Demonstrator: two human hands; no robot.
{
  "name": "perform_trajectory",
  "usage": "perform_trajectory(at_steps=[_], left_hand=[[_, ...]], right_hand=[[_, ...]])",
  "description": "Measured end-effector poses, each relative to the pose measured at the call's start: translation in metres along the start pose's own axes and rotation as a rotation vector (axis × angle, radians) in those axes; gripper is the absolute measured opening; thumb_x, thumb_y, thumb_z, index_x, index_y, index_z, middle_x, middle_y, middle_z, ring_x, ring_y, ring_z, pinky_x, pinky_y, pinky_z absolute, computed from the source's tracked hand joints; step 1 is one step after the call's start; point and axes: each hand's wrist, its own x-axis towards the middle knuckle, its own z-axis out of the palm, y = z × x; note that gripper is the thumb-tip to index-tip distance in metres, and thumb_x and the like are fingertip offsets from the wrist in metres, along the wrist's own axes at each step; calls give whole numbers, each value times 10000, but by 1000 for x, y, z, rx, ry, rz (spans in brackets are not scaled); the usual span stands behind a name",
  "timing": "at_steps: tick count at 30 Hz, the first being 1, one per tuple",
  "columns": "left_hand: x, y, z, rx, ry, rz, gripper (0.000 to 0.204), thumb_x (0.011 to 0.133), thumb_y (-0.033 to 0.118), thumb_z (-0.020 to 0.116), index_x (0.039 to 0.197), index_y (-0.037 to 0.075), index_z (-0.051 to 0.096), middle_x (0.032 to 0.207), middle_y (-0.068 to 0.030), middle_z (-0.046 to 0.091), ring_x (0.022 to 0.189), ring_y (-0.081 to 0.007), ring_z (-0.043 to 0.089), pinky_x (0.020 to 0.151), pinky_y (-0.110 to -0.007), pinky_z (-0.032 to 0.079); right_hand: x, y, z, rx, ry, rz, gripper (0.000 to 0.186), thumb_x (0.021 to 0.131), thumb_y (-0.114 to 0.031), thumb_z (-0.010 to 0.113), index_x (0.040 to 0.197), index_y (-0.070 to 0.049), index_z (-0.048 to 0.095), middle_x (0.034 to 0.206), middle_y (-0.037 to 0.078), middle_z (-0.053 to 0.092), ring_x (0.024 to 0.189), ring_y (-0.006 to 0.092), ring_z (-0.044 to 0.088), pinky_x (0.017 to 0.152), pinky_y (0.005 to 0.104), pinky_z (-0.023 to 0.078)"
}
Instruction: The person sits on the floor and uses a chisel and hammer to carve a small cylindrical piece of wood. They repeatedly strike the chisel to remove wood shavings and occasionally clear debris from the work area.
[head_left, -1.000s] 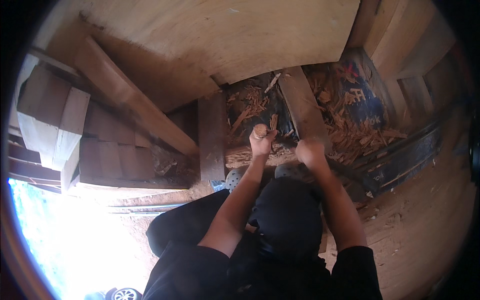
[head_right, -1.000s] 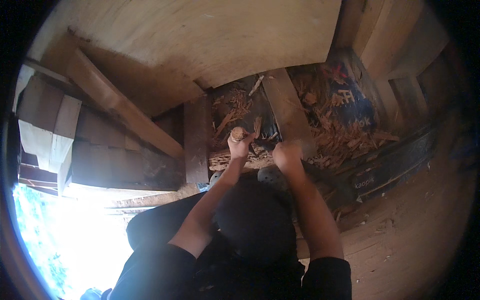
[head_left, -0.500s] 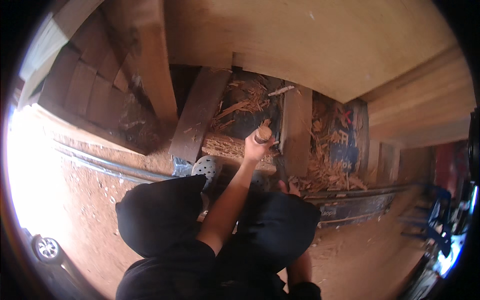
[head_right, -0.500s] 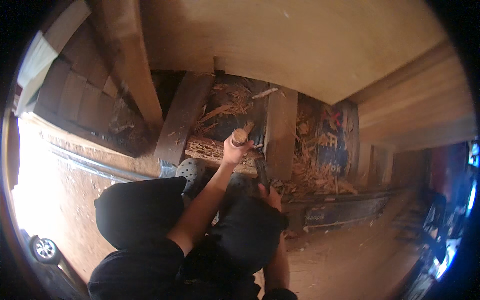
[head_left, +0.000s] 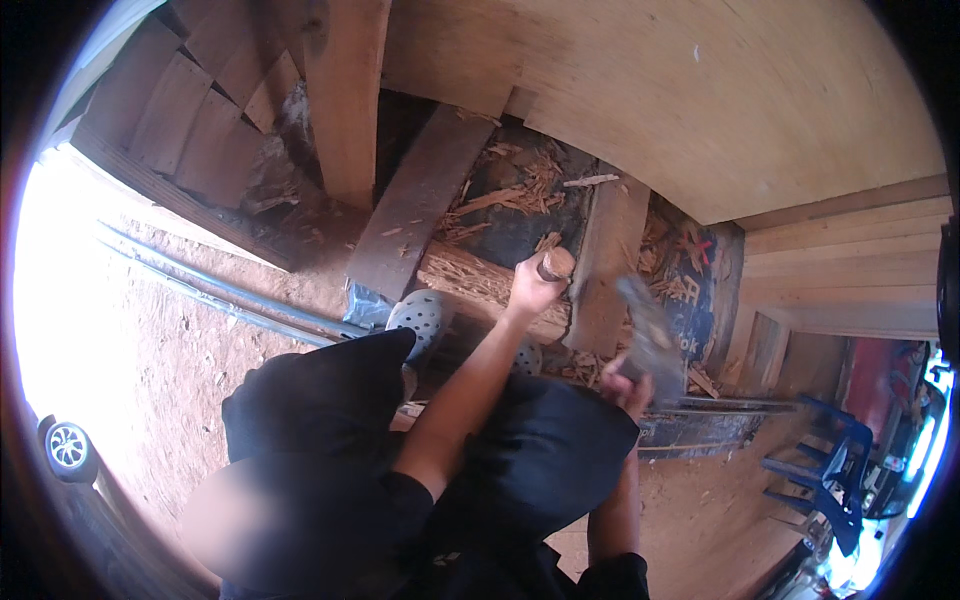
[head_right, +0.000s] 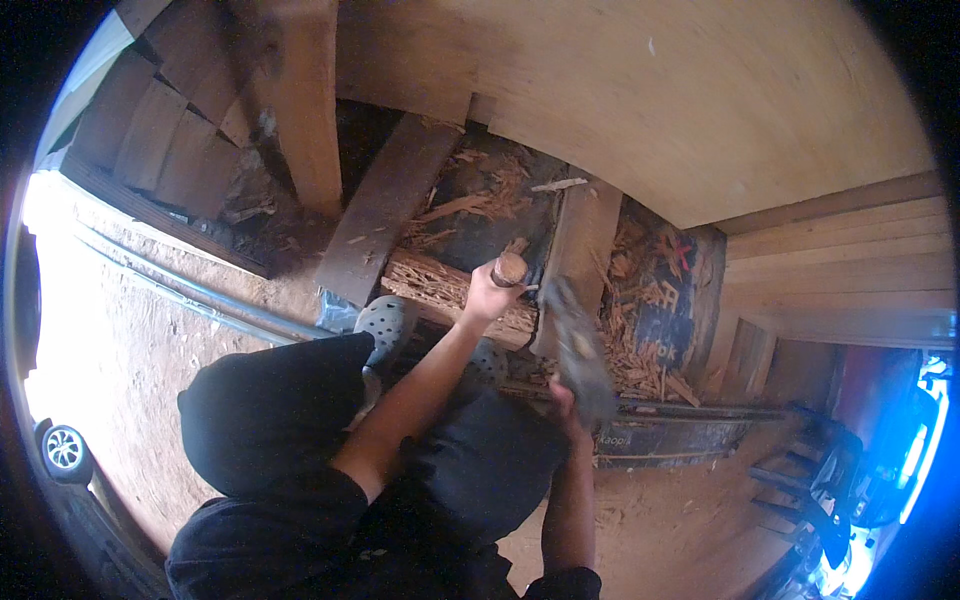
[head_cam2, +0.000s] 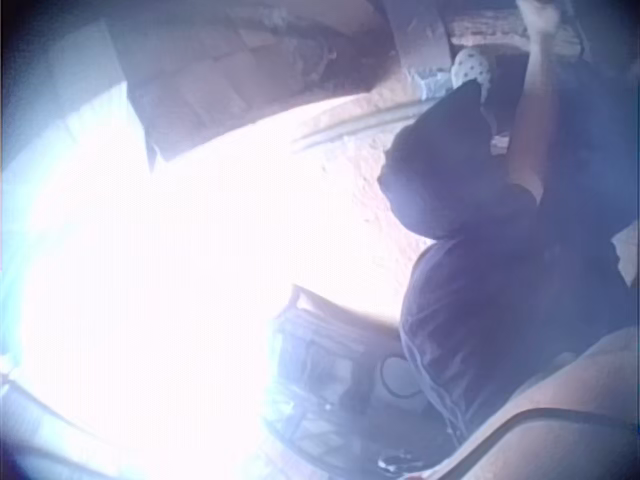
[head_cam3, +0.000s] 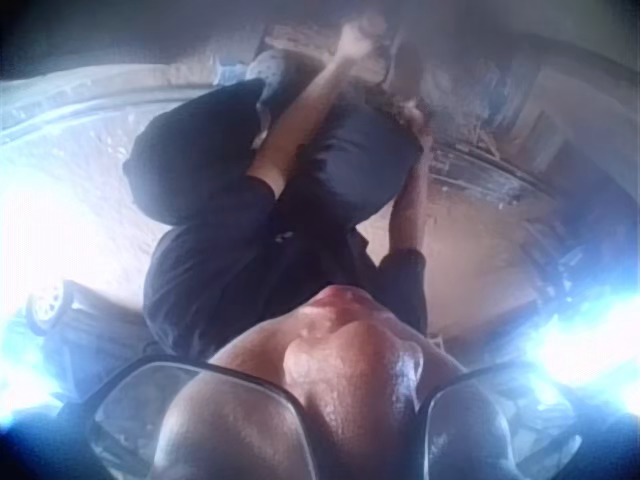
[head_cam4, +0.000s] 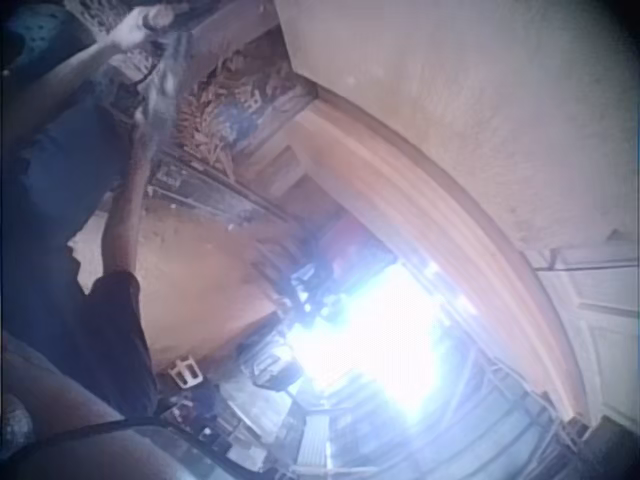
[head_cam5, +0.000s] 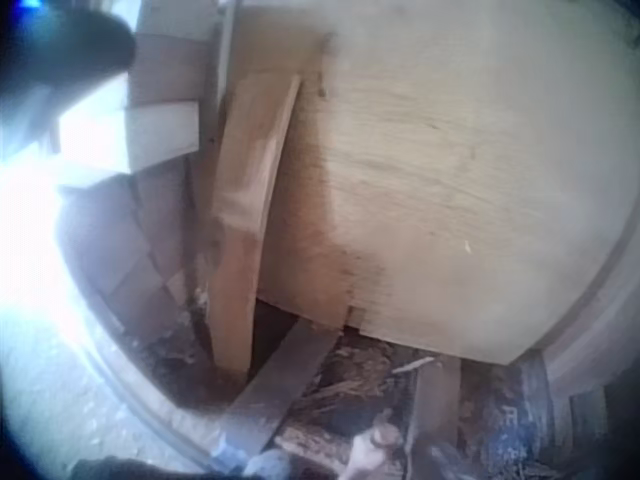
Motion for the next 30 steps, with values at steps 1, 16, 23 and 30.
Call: perform_trajectory(at_steps=[1, 16, 23, 30], left_hand=[[1, -1, 1, 4, 4, -36, 285, 632, 44, 682, 906, -6, 625, 799, -147, 658, 759, -210, 649, 701, -310, 495], [9, 7, -2, -13, -31, -73, 175, 678, 50, 615, 844, -7, 614, 757, -123, 634, 719, -217, 607, 669, -321, 481], [9, 3, -7, 24, -68, 18, 274, 651, 68, 700, 904, -4, 624, 786, -141, 663, 728, -176, 628, 693, -329, 495], [7, 6, -3, -9, -80, 41, 224, 646, 30, 637, 867, 10, 613, 704, -48, 609, 637, -127, 553, 602, -297, 466]], right_hand=[[8, -3, 12, -276, -40, -17, 370, 885, -370, 558, 938, -4, 557, 711, 244, 578, 698, 388, 608, 638, 421, 471], [7, 10, 26, -204, -72, -9, 438, 840, -426, 600, 877, 9, 557, 756, 127, 614, 629, 245, 581, 570, 345, 461], [-13, 21, 14, 66, -44, -121, 506, 861, -472, 562, 986, 18, 572, 868, 136, 641, 723, 291, 604, 677, 410, 482], [12, 7, 44, -431, 51, -168, 385, 870, -401, 580, 856, -21, 523, 687, 103, 554, 611, 170, 532, 551, 355, 418]])
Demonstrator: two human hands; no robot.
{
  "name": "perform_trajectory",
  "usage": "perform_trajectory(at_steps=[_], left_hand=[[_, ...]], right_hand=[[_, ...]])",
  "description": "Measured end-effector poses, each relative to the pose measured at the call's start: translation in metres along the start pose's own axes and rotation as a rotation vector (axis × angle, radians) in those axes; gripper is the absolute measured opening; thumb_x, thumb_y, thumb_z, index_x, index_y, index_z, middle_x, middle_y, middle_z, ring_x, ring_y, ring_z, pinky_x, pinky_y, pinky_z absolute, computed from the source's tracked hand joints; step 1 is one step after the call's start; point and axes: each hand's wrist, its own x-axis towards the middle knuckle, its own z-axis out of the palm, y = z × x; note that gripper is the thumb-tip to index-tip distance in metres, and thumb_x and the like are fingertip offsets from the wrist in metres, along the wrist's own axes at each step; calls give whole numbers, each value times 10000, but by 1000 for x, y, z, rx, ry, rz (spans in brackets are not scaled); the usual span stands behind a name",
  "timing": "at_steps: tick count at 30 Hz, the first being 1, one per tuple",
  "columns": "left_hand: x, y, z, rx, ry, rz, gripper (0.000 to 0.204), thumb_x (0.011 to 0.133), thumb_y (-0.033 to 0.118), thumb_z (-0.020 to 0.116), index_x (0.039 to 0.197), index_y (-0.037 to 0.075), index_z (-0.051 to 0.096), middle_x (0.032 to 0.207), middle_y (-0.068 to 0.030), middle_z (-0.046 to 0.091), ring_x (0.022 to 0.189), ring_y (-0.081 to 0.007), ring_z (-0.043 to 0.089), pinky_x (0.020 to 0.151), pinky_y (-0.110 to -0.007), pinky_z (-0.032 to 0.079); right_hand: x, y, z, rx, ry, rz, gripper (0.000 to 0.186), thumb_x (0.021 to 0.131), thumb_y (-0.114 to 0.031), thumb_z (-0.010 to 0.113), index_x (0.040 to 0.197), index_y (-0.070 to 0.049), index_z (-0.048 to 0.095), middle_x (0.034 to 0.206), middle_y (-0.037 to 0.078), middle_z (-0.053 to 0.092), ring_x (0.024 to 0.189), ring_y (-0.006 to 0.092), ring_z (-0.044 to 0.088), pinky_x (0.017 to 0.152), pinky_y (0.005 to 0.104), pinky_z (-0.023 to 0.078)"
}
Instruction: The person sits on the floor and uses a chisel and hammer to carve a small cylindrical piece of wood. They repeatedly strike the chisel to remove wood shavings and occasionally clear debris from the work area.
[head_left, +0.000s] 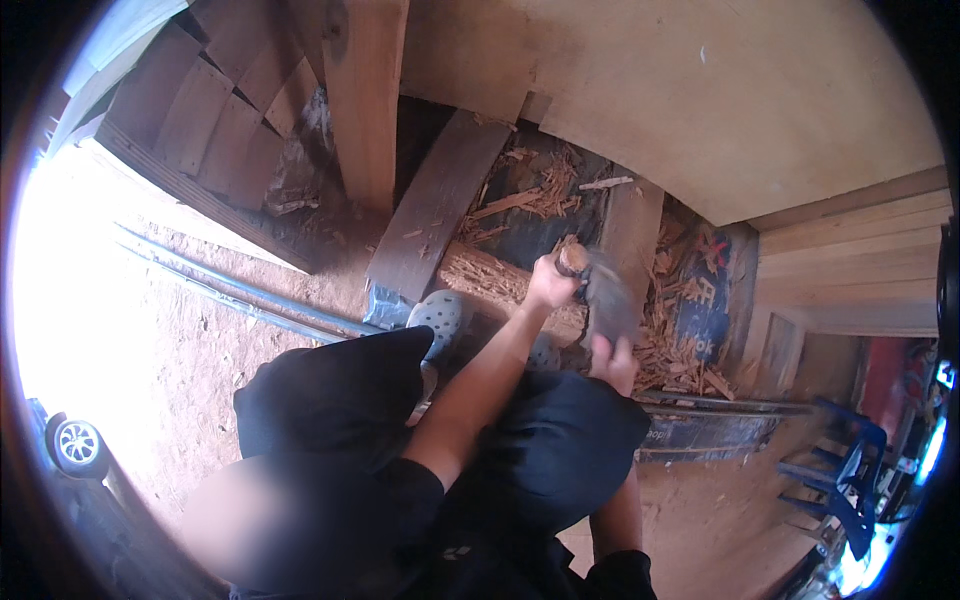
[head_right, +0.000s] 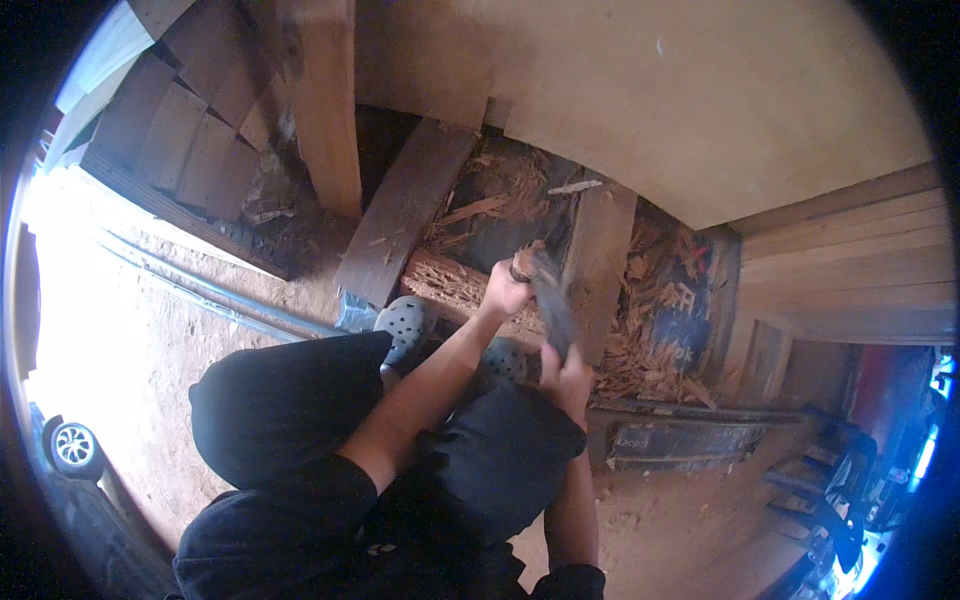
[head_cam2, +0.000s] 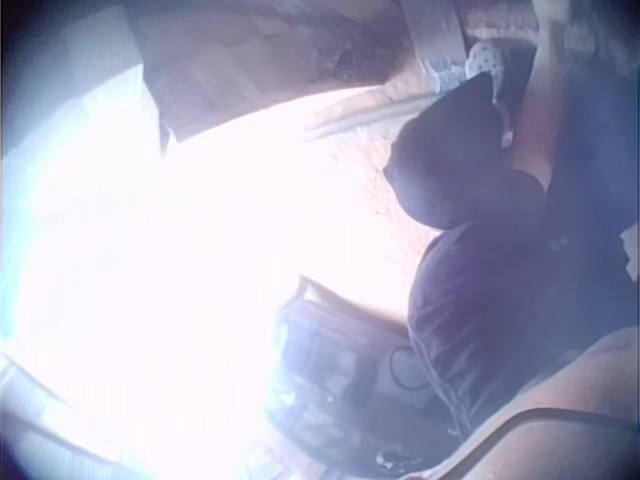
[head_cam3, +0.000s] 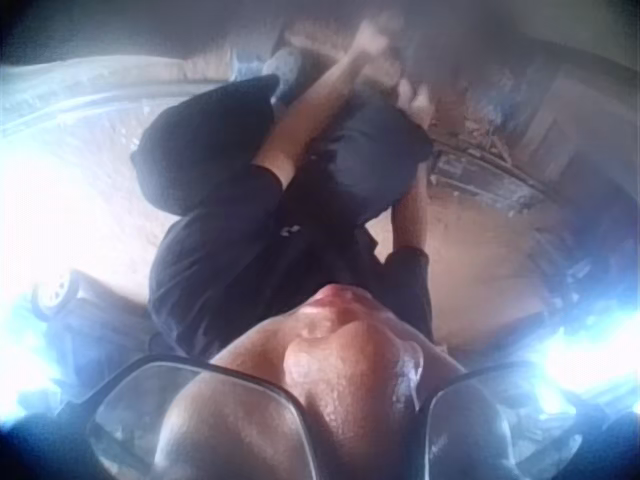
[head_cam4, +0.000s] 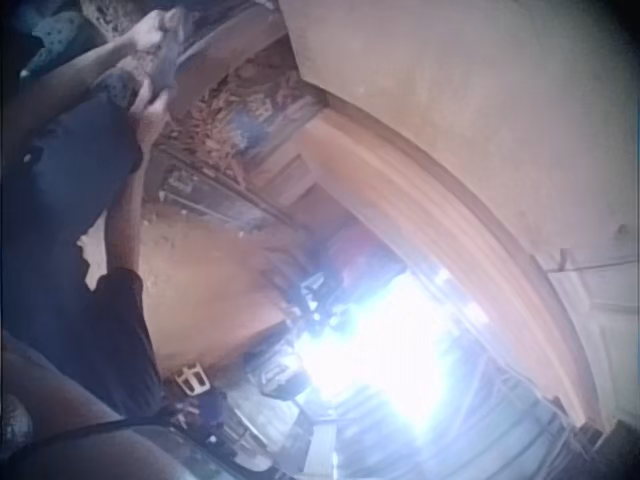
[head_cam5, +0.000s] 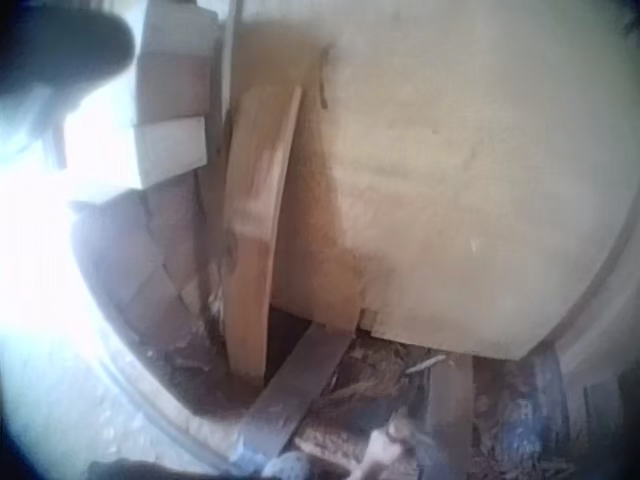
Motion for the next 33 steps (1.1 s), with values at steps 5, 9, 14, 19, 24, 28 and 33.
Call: perform_trajectory(at_steps=[5, 9, 14, 19, 24, 28, 33], left_hand=[[-5, 5, 1, 46, -3, -89, 217, 647, 36, 620, 858, -13, 612, 746, -68, 633, 699, -111, 563, 677, -295, 482], [-5, 4, 0, 138, -5, -80, 205, 681, 81, 600, 872, 9, 618, 822, -174, 632, 814, -315, 590, 721, -365, 490], [-3, 2, 3, 144, 66, -54, 208, 638, 36, 595, 834, -31, 580, 735, -122, 620, 700, -162, 577, 679, -324, 477], [-4, 3, 2, 150, 56, -65, 237, 629, 41, 604, 855, -30, 590, 763, -132, 636, 708, -182, 593, 695, -327, 478], [-7, 9, 1, 54, 29, -73, 247, 668, 78, 636, 902, 2, 622, 806, -131, 655, 768, -214, 616, 726, -326, 485], [-8, 9, 0, -15, 2, 4, 259, 697, 135, 651, 932, 27, 629, 837, -183, 651, 839, -300, 652, 743, -351, 490], [-9, 1, -3, 12, -8, -36, 232, 683, 77, 677, 901, 16, 626, 828, -80, 644, 790, -164, 584, 734, -304, 479]], right_hand=[[22, -23, -11, 298, -73, 220, 358, 910, -321, 529, 858, 32, 563, 680, 148, 596, 595, 310, 575, 588, 371, 448], [16, -44, -44, 700, 9, 416, 409, 954, -395, 427, 837, -14, 518, 564, 13, 459, 457, 87, 423, 416, 230, 321], [12, -63, -93, 809, 141, 224, 539, 951, -533, 342, 822, -31, 489, 537, 17, 434, 405, 101, 392, 373, 238, 294], [6, -52, -87, 811, 64, 54, 578, 921, -597, 309, 758, -67, 474, 545, 53, 431, 454, 170, 443, 415, 297, 349], [13, -30, -28, -11, -241, 267, 464, 901, -436, 471, 974, 7, 591, 776, 259, 601, 762, 444, 583, 709, 462, 453], [4, -28, -20, 36, -269, 351, 521, 901, -451, 464, 1052, 36, 570, 867, 302, 608, 856, 471, 584, 766, 476, 447], [-35, -19, -10, 104, -76, 446, 564, 899, -478, 455, 1035, 55, 580, 867, 309, 609, 883, 480, 580, 766, 486, 448]])
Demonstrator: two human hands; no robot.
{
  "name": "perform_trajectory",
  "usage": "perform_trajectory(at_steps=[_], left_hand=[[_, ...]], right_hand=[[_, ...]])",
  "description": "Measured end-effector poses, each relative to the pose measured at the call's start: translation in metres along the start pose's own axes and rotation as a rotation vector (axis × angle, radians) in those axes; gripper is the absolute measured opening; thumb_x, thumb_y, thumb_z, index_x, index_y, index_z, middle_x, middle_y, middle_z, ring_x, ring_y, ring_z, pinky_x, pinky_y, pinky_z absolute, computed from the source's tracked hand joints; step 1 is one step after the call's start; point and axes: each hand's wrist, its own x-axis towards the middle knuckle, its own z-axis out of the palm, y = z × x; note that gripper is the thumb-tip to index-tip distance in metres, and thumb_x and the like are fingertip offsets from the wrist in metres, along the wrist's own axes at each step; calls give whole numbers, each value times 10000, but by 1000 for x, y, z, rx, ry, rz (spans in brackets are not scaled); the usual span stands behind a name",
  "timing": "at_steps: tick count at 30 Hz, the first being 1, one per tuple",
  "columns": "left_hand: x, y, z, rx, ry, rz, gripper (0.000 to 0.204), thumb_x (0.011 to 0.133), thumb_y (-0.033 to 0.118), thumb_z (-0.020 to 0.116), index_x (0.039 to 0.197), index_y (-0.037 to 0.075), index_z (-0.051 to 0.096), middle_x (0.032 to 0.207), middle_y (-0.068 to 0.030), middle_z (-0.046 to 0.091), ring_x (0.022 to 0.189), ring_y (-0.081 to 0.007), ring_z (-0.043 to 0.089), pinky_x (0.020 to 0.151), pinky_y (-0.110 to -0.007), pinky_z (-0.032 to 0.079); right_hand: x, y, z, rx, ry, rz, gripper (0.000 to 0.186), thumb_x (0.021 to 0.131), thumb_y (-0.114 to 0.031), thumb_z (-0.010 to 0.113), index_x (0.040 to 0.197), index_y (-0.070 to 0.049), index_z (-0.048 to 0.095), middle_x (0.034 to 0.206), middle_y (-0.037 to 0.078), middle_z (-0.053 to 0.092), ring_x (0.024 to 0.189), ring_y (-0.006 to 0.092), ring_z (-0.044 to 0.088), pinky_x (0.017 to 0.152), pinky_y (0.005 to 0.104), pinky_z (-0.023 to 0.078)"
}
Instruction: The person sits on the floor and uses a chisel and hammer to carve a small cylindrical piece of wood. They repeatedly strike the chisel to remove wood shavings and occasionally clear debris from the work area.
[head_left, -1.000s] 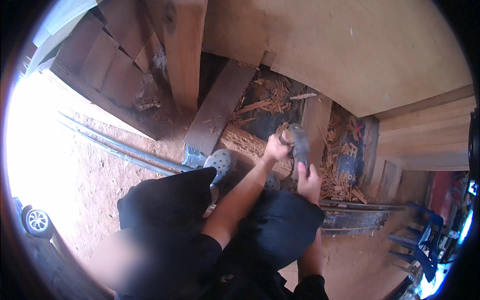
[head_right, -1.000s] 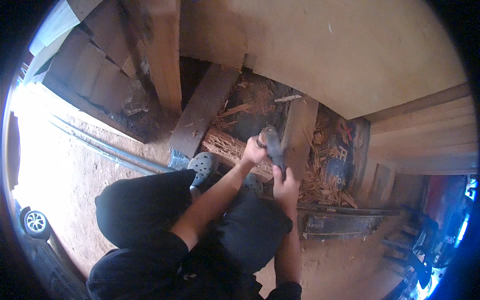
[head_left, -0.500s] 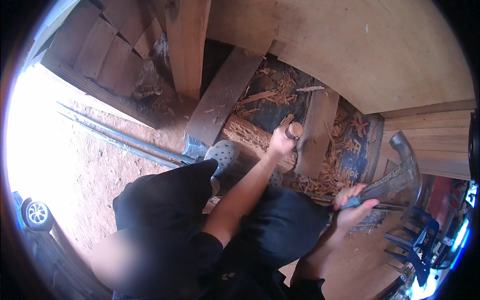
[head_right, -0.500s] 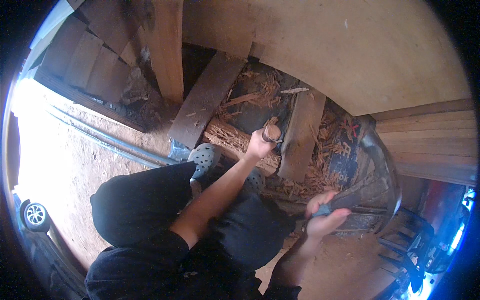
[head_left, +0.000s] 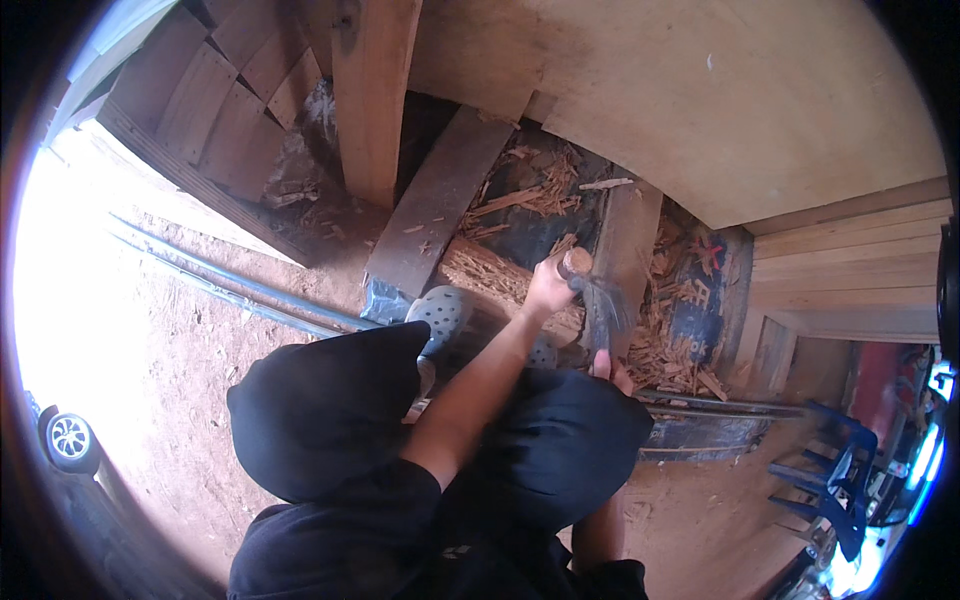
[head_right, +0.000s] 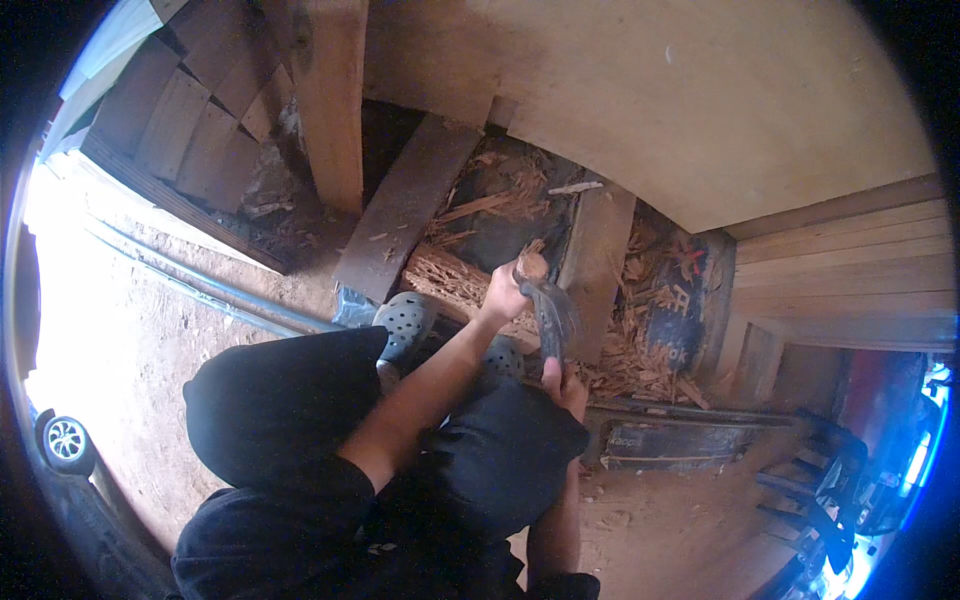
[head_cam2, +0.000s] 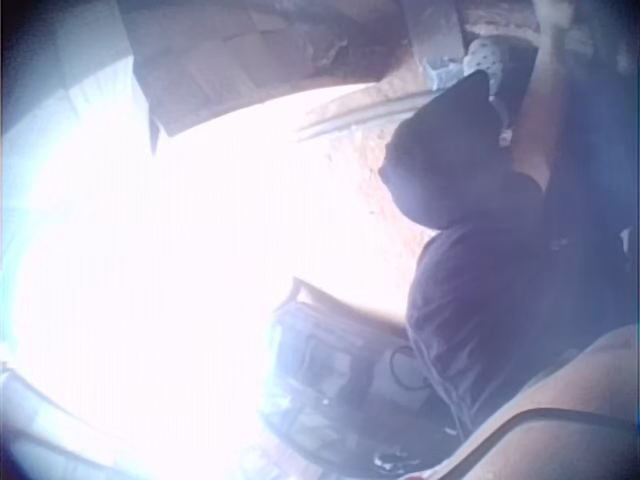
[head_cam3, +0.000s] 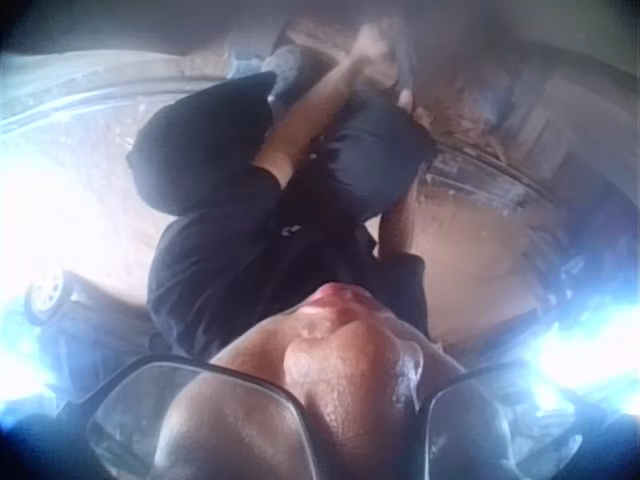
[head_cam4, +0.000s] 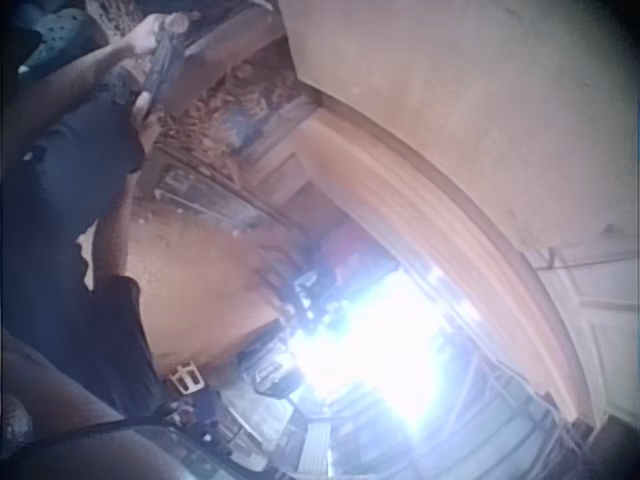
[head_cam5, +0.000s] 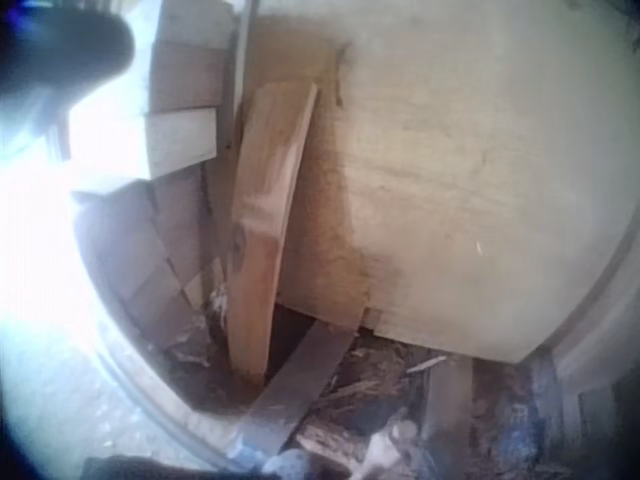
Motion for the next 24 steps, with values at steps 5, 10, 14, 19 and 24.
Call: perform_trajectory(at_steps=[5, 10, 14, 19, 24], left_hand=[[-3, 1, -4, 33, -7, -14, 282, 649, 71, 696, 904, -4, 603, 829, -84, 649, 778, -140, 582, 744, -308, 475], [-4, 3, -4, 104, 10, -8, 322, 632, 65, 693, 930, -14, 599, 845, -112, 648, 797, -177, 603, 765, -322, 473], [-4, 0, -2, 125, 8, -33, 334, 630, 75, 704, 937, -11, 603, 849, -119, 645, 809, -181, 605, 772, -321, 471], [-5, -3, -1, 123, 53, -1, 344, 630, 77, 709, 945, -12, 603, 870, -129, 653, 837, -202, 616, 779, -330, 470], [-5, 0, -3, 113, 22, -102, 383, 629, 83, 713, 983, -9, 601, 878, -151, 652, 842, -225, 631, 762, -337, 480]], right_hand=[[-31, 46, 4, -18, -29, 105, 571, 899, -482, 454, 1032, 59, 582, 868, 311, 608, 886, 480, 579, 768, 487, 449], [-49, 67, -2, -23, -53, 143, 578, 899, -486, 452, 1028, 62, 583, 869, 312, 608, 889, 481, 578, 770, 488, 450], [-54, 69, -5, -26, -64, 151, 583, 898, -489, 450, 1025, 65, 584, 869, 314, 608, 892, 481, 578, 772, 489, 451], [-57, 73, -6, -29, -73, 163, 590, 898, -493, 448, 1021, 68, 585, 870, 315, 607, 895, 482, 577, 774, 490, 452], [-61, 76, -5, -33, -81, 174, 597, 898, -496, 447, 1017, 72, 587, 871, 317, 607, 898, 482, 576, 776, 490, 453]])
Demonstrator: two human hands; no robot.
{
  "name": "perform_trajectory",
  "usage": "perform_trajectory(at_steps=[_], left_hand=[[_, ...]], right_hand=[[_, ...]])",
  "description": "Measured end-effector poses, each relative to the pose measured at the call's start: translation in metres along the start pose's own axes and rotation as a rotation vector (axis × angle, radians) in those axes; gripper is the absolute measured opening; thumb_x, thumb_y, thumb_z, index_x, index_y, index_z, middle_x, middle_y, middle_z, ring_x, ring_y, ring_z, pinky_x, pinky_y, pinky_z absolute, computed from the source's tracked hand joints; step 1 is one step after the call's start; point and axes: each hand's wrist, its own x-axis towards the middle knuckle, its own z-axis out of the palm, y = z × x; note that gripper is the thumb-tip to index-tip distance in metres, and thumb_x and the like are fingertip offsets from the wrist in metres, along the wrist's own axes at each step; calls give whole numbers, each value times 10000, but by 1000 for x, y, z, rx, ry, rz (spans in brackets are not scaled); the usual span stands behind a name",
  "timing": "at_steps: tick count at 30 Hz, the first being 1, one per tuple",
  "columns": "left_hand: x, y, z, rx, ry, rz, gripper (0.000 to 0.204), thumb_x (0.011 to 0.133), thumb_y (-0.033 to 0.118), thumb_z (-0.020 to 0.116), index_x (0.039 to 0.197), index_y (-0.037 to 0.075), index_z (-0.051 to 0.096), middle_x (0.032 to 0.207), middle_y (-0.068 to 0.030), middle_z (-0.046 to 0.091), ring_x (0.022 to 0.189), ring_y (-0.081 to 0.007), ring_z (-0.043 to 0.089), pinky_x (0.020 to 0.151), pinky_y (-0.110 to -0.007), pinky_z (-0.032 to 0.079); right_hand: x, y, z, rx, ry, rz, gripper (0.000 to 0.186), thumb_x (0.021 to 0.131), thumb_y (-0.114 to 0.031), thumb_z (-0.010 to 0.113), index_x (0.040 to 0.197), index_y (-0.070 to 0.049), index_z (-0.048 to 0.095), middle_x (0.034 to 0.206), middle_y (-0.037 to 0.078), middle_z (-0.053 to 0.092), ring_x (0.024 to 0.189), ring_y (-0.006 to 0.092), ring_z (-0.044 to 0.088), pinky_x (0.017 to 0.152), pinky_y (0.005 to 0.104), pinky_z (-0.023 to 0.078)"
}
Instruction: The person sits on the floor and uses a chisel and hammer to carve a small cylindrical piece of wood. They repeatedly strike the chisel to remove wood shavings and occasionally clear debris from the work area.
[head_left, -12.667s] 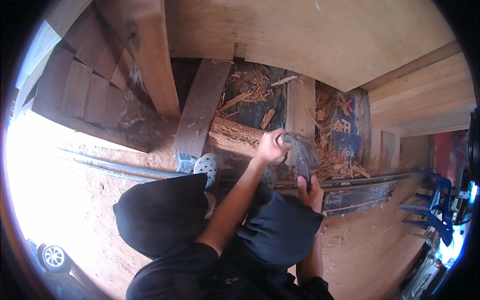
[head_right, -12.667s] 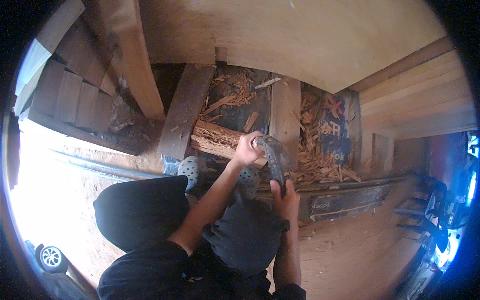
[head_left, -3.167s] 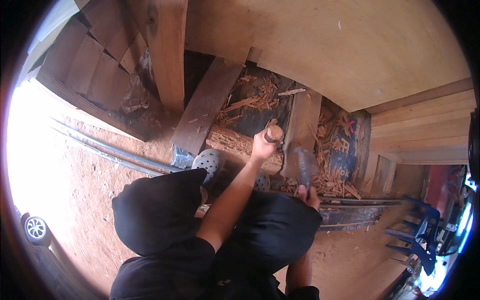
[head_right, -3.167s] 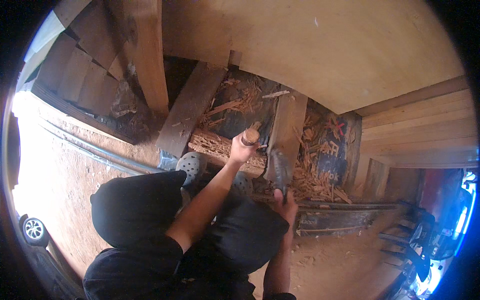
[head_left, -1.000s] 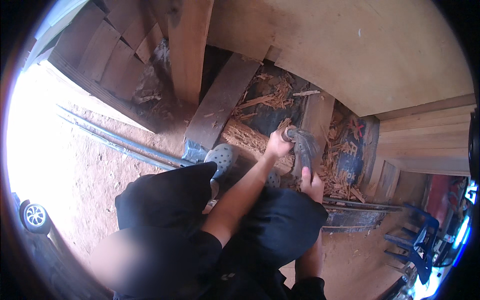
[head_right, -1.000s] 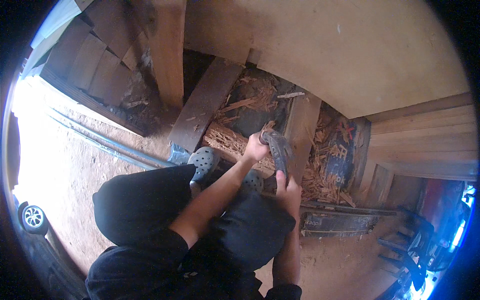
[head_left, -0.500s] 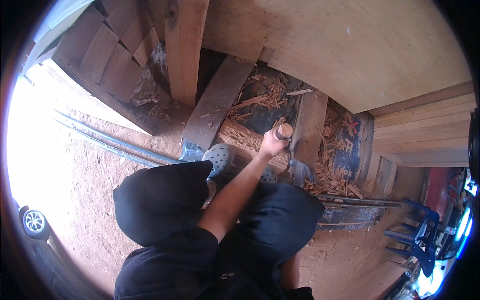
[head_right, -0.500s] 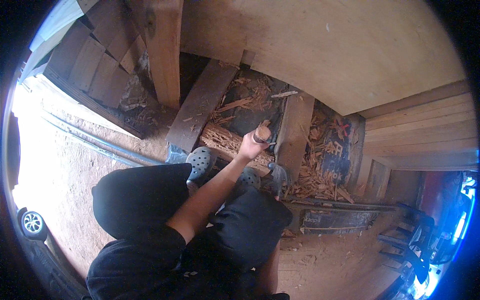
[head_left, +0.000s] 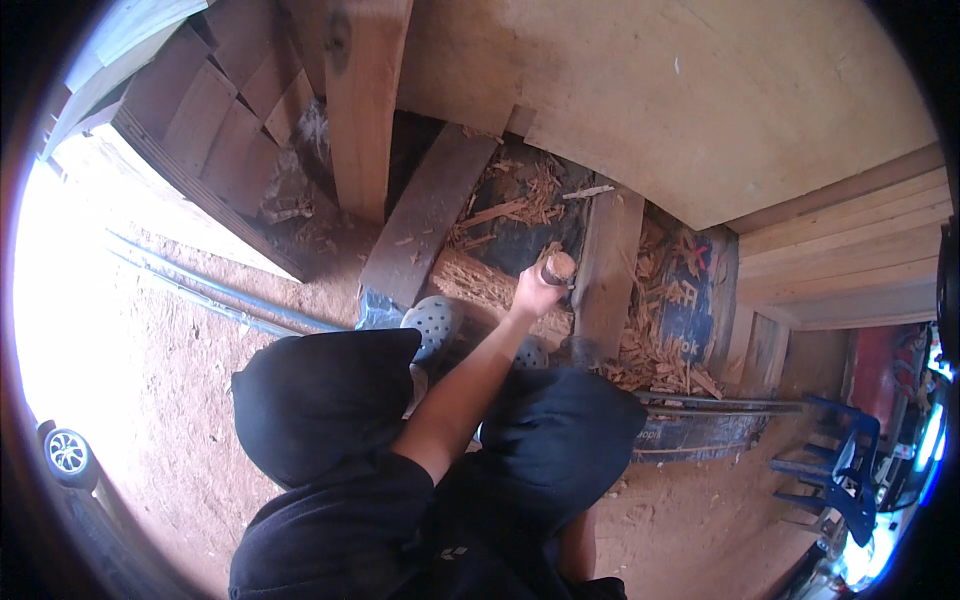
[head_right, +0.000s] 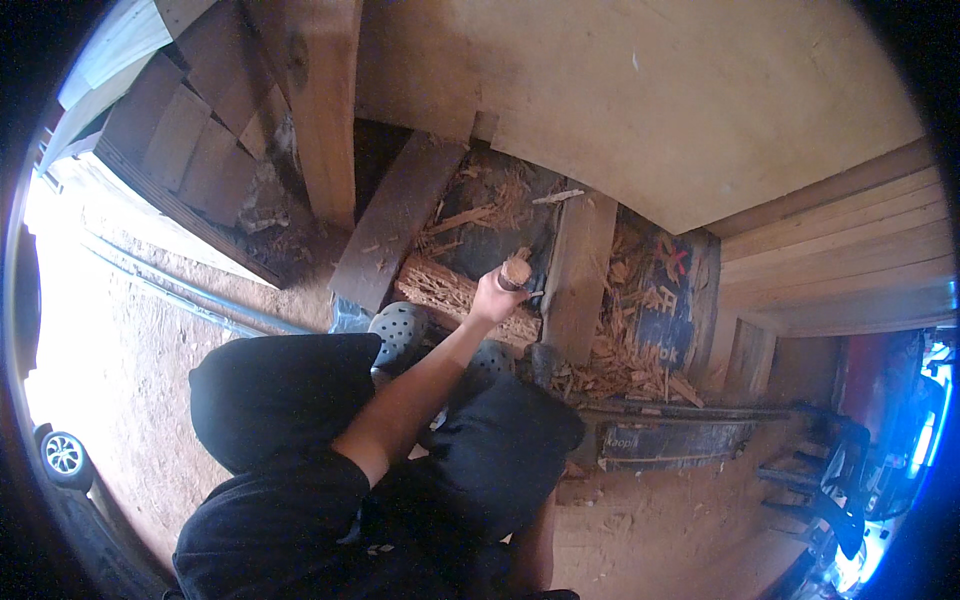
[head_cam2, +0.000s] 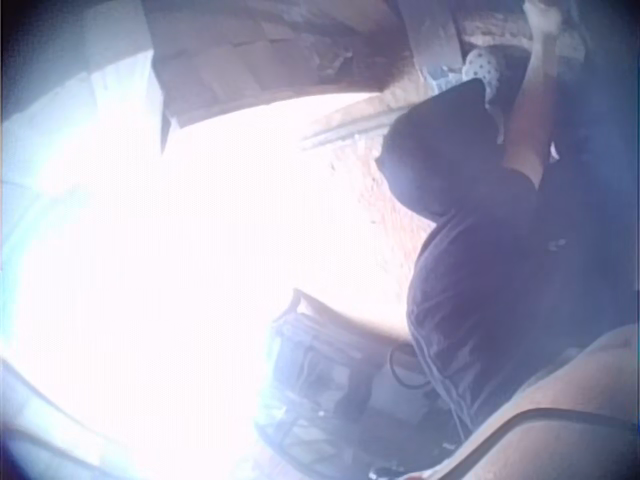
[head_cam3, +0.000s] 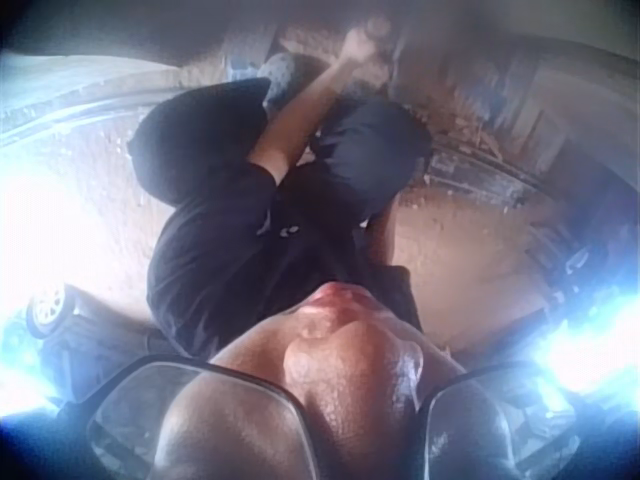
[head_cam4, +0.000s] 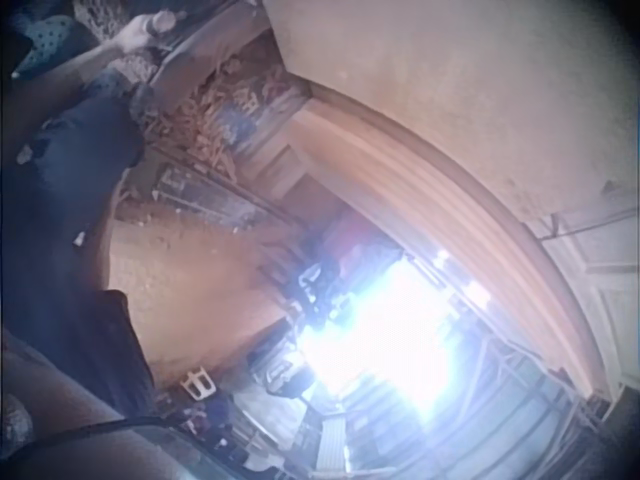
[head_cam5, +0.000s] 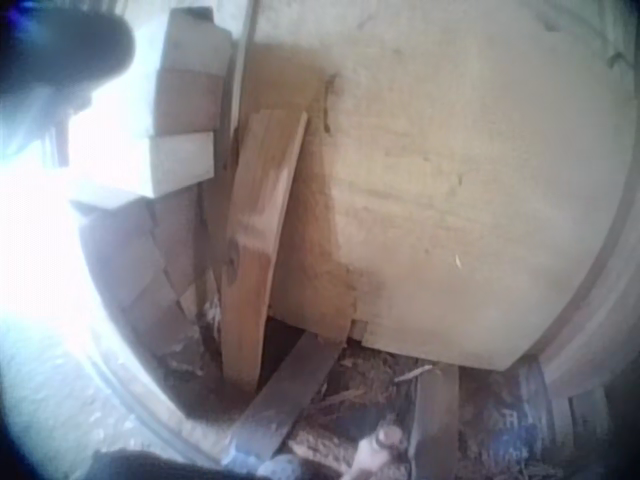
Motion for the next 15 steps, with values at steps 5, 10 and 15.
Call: perform_trajectory(at_steps=[5, 10, 15], left_hand=[[-1, 0, 0, 7, -1, 78, 323, 648, 68, 707, 940, 3, 585, 721, -71, 601, 564, -135, 555, 534, -305, 460], [1, -1, 1, -36, -23, 70, 305, 657, 65, 697, 931, 1, 578, 711, -64, 603, 552, -138, 553, 519, -316, 460], [3, -2, 0, 13, -24, 40, 403, 625, 102, 724, 999, -4, 617, 908, -182, 661, 886, -282, 649, 787, -343, 485]], right_hand=[[-4, 4, 0, 1, -7, 21, 605, 897, -500, 445, 1014, 75, 588, 871, 319, 607, 901, 483, 576, 779, 491, 454], [-8, 11, 1, 1, -9, 40, 612, 897, -504, 443, 1010, 79, 590, 872, 320, 606, 905, 483, 575, 781, 492, 455], [-13, 17, 2, 0, -13, 58, 619, 896, -508, 441, 1006, 82, 591, 873, 322, 606, 908, 484, 574, 783, 493, 455]])
